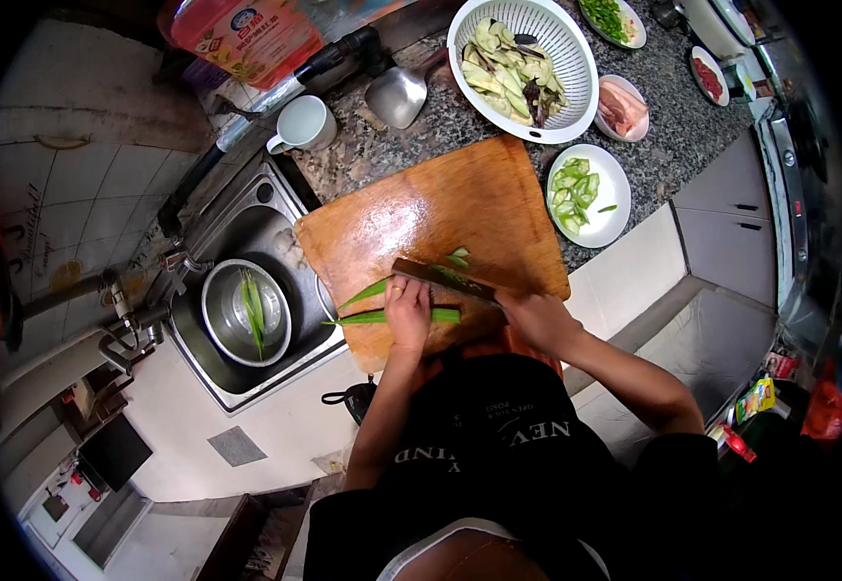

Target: The person washes green vegetables in a sink, chops them on a wooden cutting board using a cleaver, and places the chopped pieces into a white bowl.

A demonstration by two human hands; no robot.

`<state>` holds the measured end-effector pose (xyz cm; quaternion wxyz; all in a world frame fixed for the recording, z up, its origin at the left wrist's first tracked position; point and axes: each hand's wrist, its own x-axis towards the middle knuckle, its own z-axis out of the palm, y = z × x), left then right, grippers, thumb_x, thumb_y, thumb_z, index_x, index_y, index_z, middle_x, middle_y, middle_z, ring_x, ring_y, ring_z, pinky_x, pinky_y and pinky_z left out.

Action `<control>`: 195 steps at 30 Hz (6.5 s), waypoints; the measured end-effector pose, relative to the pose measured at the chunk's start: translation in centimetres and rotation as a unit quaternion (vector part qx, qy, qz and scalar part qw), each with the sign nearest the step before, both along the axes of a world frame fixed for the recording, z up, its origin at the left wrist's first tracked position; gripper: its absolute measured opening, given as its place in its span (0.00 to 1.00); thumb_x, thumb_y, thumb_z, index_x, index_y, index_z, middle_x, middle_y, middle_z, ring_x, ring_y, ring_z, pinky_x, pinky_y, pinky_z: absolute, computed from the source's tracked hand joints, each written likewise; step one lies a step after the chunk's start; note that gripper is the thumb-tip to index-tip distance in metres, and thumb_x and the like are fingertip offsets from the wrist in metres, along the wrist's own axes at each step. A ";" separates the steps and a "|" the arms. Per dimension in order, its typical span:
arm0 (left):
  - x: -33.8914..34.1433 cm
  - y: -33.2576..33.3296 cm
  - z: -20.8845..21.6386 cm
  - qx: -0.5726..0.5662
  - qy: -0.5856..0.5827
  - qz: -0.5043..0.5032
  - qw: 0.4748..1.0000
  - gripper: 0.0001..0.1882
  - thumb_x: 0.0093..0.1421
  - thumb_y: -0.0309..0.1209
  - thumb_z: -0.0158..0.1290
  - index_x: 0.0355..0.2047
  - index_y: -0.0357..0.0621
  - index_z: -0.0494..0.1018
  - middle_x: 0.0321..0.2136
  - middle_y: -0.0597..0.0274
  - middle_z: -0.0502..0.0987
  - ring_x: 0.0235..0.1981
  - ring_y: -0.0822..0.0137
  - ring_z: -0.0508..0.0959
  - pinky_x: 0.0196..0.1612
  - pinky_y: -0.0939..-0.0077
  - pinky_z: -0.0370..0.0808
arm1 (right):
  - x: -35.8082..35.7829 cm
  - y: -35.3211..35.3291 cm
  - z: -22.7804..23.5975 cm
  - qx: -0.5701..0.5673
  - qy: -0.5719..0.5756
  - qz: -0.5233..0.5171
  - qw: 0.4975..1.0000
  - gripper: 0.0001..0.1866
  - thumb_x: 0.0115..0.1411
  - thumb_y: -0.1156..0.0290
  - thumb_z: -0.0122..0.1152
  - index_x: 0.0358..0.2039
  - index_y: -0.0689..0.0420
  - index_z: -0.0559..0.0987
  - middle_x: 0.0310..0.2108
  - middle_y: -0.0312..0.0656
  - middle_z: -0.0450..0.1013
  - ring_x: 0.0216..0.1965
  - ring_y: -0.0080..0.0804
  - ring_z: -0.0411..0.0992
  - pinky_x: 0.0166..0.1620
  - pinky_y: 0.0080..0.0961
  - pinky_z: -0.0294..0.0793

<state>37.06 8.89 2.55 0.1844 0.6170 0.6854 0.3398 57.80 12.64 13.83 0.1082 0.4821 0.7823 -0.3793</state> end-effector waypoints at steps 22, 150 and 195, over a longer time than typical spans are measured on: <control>0.0 0.0 -0.2 0.021 -0.060 0.043 0.997 0.04 0.46 0.19 0.55 0.25 0.37 0.73 0.29 0.52 0.73 0.32 0.51 0.73 0.36 0.65 0.71 | -1.8 0.2 0.4 0.017 0.064 -0.047 0.997 0.08 0.55 0.72 0.42 0.34 0.57 0.68 0.26 0.51 0.72 0.29 0.54 0.71 0.30 0.49 0.69; -5.8 0.4 -0.2 0.059 0.002 0.017 0.998 0.03 0.48 0.22 0.55 0.25 0.41 0.73 0.29 0.58 0.74 0.31 0.57 0.74 0.35 0.68 0.72 | -8.6 1.8 -3.7 0.064 0.041 -0.004 0.997 0.13 0.56 0.67 0.49 0.41 0.57 0.71 0.24 0.54 0.72 0.28 0.55 0.71 0.32 0.48 0.68; -6.0 0.6 0.1 0.058 -0.003 -0.007 0.998 0.03 0.48 0.21 0.54 0.26 0.40 0.73 0.31 0.55 0.74 0.35 0.55 0.74 0.38 0.67 0.72 | -10.4 2.5 -2.6 0.082 0.130 -0.047 0.987 0.12 0.55 0.68 0.50 0.38 0.58 0.73 0.30 0.54 0.73 0.34 0.52 0.72 0.37 0.45 0.70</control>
